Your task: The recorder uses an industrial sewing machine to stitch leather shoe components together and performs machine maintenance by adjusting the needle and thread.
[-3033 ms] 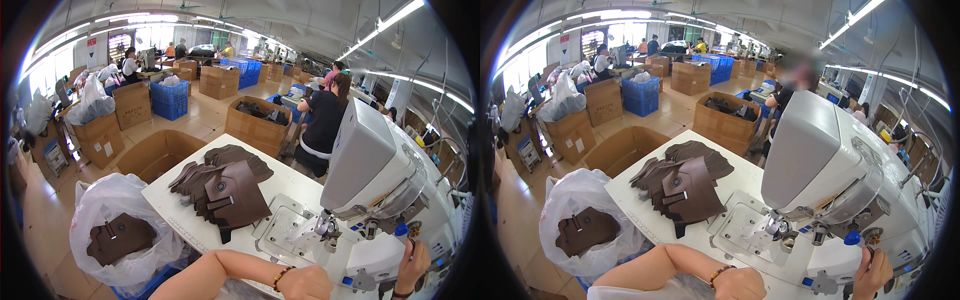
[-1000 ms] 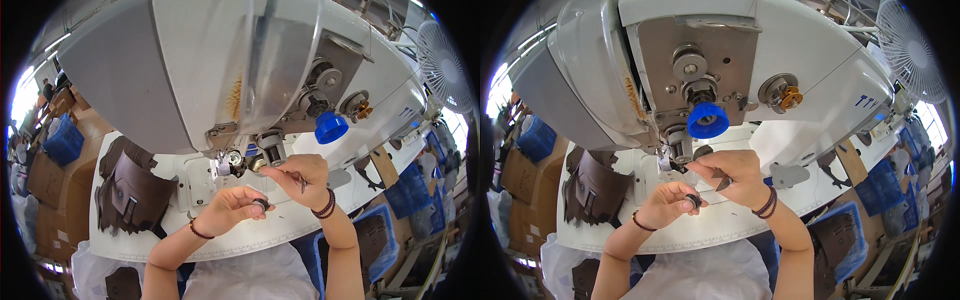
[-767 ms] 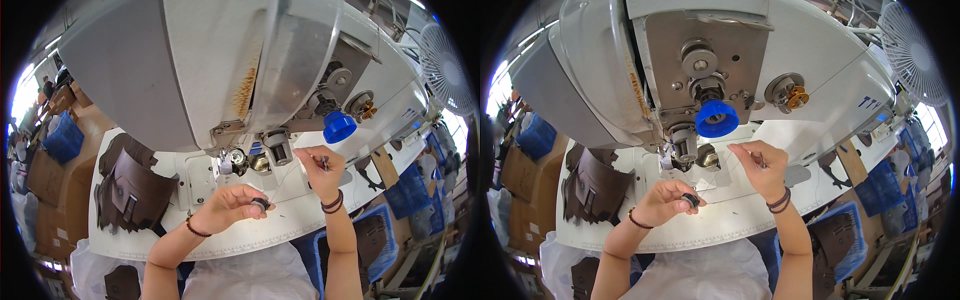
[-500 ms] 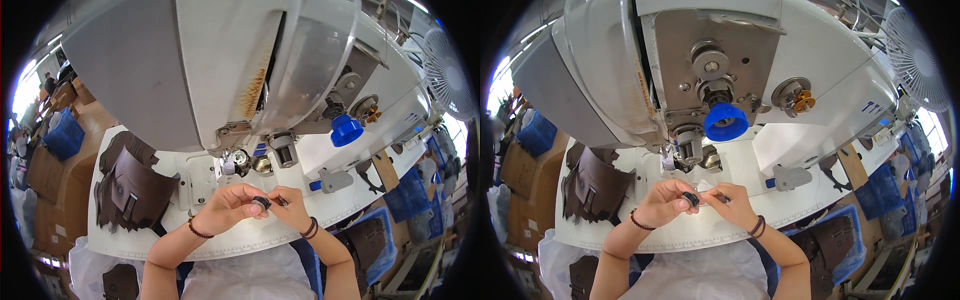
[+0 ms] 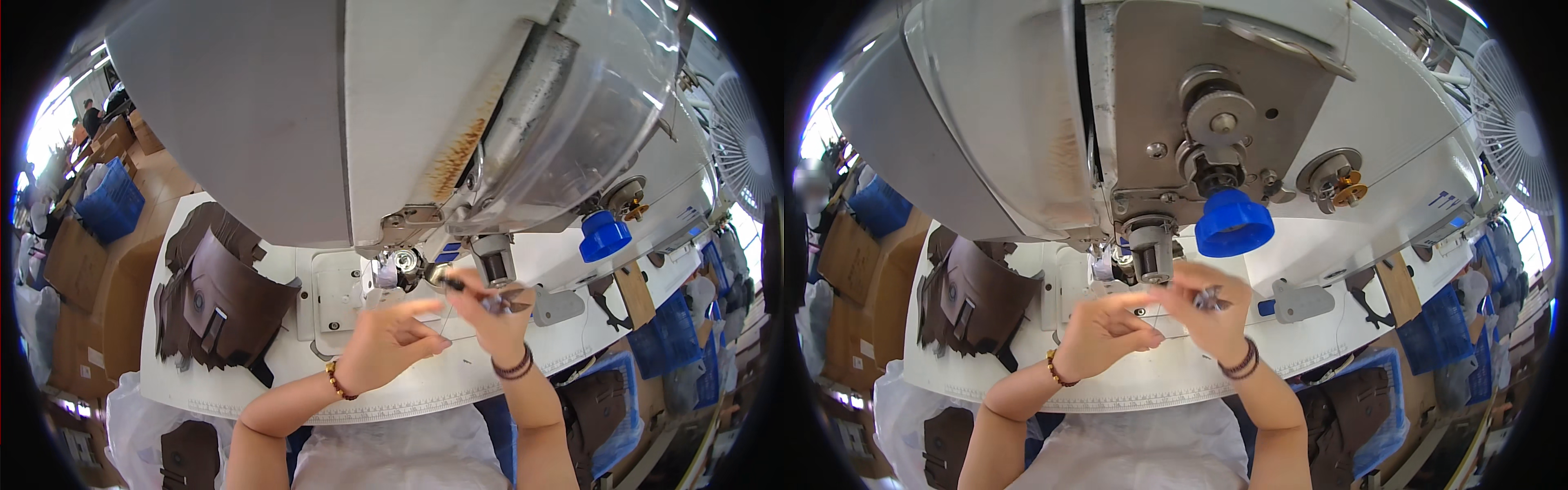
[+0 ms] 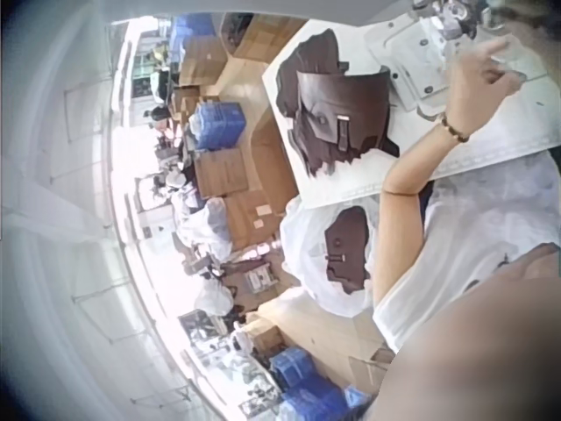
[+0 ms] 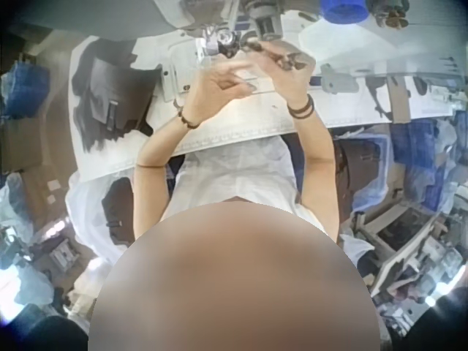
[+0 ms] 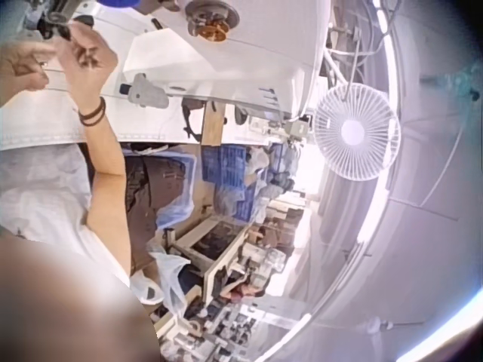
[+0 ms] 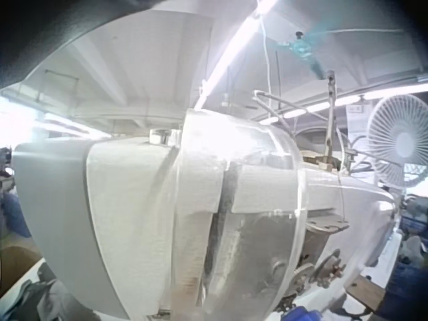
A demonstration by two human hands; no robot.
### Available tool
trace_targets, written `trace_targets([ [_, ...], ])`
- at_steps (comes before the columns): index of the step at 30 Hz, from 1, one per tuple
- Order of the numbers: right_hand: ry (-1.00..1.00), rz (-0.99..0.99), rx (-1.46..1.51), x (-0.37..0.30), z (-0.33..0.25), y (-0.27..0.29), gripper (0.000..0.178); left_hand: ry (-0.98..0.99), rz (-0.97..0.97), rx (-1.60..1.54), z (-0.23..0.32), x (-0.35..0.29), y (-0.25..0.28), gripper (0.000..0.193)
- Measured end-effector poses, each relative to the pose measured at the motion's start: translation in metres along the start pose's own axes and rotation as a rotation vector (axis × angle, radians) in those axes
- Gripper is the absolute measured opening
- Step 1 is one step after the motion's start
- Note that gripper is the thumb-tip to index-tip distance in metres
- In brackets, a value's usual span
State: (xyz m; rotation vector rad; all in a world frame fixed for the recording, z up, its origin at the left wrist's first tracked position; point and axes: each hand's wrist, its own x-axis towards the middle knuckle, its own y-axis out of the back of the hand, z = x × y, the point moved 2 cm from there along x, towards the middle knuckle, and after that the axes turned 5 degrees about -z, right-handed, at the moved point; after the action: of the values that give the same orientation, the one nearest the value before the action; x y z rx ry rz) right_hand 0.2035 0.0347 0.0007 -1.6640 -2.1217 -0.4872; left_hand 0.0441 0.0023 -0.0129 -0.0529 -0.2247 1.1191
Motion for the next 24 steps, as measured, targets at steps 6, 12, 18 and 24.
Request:
trace_targets([
  [6, 0.416, -0.244, -0.585, 0.039, 0.023, -0.005, 0.018, 0.091, -0.206, 0.454, -0.001, 0.003, -0.001, 0.014],
  [12, 0.424, -0.593, -1.126, 0.038, 0.015, -0.008, 0.026, 0.043, -0.242, 0.474, 0.009, 0.001, 0.005, 0.013],
  [18, 0.32, -0.547, -0.846, 0.049, 0.002, -0.002, 0.029, 0.056, -0.373, 0.421, 0.026, -0.005, 0.005, 0.013],
  [24, -0.022, -0.531, -0.566, 0.052, 0.015, -0.001, 0.03, -0.073, -0.301, 0.413, 0.051, -0.017, 0.022, 0.011],
])
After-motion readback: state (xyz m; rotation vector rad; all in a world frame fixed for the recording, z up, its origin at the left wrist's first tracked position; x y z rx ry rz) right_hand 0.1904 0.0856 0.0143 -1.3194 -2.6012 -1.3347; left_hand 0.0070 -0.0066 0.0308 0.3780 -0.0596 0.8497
